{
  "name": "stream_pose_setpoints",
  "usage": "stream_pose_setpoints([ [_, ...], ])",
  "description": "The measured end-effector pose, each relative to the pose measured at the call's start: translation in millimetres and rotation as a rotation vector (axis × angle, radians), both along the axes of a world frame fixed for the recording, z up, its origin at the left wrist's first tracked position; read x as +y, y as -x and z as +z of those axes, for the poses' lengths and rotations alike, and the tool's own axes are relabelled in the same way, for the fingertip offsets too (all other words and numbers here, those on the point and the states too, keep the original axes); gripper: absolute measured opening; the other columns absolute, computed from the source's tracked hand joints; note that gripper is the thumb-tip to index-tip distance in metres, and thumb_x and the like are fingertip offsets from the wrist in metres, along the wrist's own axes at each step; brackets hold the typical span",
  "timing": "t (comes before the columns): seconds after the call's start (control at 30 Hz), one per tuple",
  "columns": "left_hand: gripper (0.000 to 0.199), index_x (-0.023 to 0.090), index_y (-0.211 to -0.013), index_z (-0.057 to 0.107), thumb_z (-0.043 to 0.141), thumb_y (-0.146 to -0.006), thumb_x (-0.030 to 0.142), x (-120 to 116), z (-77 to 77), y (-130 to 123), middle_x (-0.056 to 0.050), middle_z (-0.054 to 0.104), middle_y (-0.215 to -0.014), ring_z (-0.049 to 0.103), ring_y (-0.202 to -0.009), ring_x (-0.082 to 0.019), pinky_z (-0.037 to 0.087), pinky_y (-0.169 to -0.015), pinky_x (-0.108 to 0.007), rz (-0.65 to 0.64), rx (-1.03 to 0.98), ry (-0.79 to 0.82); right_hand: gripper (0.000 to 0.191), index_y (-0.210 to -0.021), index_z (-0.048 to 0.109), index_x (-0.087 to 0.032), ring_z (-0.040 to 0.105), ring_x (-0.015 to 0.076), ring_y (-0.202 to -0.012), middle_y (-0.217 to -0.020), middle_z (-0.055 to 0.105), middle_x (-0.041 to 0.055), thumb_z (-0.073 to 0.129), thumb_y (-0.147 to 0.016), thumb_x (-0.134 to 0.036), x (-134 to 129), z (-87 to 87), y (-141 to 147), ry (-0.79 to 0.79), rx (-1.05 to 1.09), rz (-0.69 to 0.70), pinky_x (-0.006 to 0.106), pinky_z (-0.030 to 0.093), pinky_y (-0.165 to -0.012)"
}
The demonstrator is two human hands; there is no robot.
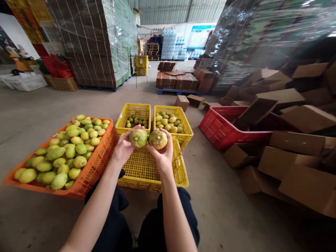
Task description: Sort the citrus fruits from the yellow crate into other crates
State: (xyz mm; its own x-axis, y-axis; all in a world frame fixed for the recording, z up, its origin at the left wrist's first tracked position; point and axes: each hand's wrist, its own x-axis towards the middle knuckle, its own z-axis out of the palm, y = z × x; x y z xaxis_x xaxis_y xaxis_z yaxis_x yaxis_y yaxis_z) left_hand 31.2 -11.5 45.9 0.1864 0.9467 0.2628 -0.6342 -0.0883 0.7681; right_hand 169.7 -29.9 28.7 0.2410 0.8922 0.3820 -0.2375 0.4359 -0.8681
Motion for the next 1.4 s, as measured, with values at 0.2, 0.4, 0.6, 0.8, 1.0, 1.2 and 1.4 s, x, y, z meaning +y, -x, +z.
stream_pose_setpoints([
  [0.2,0.057,0.02,-0.111,0.068,0.066,-0.055,0.027,-0.5,0.5,0.6,-0.011,0.067,-0.121,0.047,-0.132,-0.032,0.042,-0.104,-0.041,-0.006,0.022,-0.004,0.059,-0.119,0.055,-0.033,0.059,0.0247,-0.112,-0.123,0.061,0.0021,0.077,-0.064,-0.024,0.3,-0.9,-0.2,0.018,-0.016,-0.009,0.042,0.046,-0.1],
  [0.4,0.051,0.019,-0.108,0.069,0.068,-0.057,0.027,-0.5,-0.8,1.0,-0.01,0.067,-0.12,0.05,-0.128,-0.031,0.045,-0.101,-0.039,-0.009,0.007,0.0,0.058,-0.117,0.056,-0.034,0.059,0.0236,-0.111,-0.12,0.062,0.0007,0.077,-0.064,-0.022,3.4,-3.5,0.8,0.015,0.002,-0.009,0.041,0.046,-0.099],
  [0.6,0.039,0.019,-0.096,0.068,0.077,-0.067,0.044,4.6,-3.6,4.1,-0.009,0.071,-0.107,0.061,-0.114,-0.029,0.052,-0.089,-0.037,0.046,0.046,0.197,0.053,-0.105,0.061,-0.029,0.065,0.0228,-0.098,-0.104,0.068,0.0003,0.081,-0.056,-0.023,7.1,0.4,-2.1,0.183,0.145,0.145,0.038,0.053,-0.089],
  [0.8,0.056,0.016,-0.096,0.071,0.071,-0.07,0.066,12.9,-14.3,6.3,-0.012,0.074,-0.093,0.07,-0.089,-0.027,0.053,-0.062,-0.029,0.041,0.23,0.389,0.042,-0.098,0.058,-0.022,0.058,0.0174,-0.039,-0.065,0.067,0.0002,0.07,-0.071,-0.053,5.0,7.6,-1.4,0.572,0.128,0.292,0.027,0.042,-0.032],
  [1.0,0.064,0.015,-0.089,0.071,0.054,-0.077,0.075,21.0,-21.2,6.4,-0.01,0.068,-0.063,0.069,-0.062,-0.02,0.043,-0.043,-0.022,-0.047,0.312,0.582,0.051,-0.075,0.059,-0.018,0.049,0.0136,-0.026,-0.05,0.063,0.0042,0.047,-0.083,-0.066,9.4,6.6,0.0,0.776,0.166,0.322,0.023,0.031,-0.023],
  [1.2,0.043,0.013,-0.088,0.066,0.043,-0.092,0.049,12.7,-5.9,1.2,-0.009,0.066,-0.065,0.065,-0.062,-0.017,0.042,-0.045,-0.02,0.028,0.153,0.616,0.039,-0.077,0.06,-0.018,0.051,0.0133,-0.031,-0.051,0.063,0.0024,0.048,-0.086,-0.054,12.0,6.7,1.3,0.752,0.318,0.347,0.022,0.034,-0.026],
  [1.4,0.033,0.015,-0.085,0.062,0.05,-0.083,0.045,8.9,1.6,-4.4,-0.005,0.063,-0.07,0.058,-0.059,-0.015,0.046,-0.052,-0.024,0.102,-0.255,0.585,0.02,-0.081,0.062,-0.019,0.055,0.0128,-0.042,-0.06,0.066,0.0,0.059,-0.077,-0.038,11.3,9.0,6.5,0.631,0.515,0.299,0.02,0.037,-0.03],
])
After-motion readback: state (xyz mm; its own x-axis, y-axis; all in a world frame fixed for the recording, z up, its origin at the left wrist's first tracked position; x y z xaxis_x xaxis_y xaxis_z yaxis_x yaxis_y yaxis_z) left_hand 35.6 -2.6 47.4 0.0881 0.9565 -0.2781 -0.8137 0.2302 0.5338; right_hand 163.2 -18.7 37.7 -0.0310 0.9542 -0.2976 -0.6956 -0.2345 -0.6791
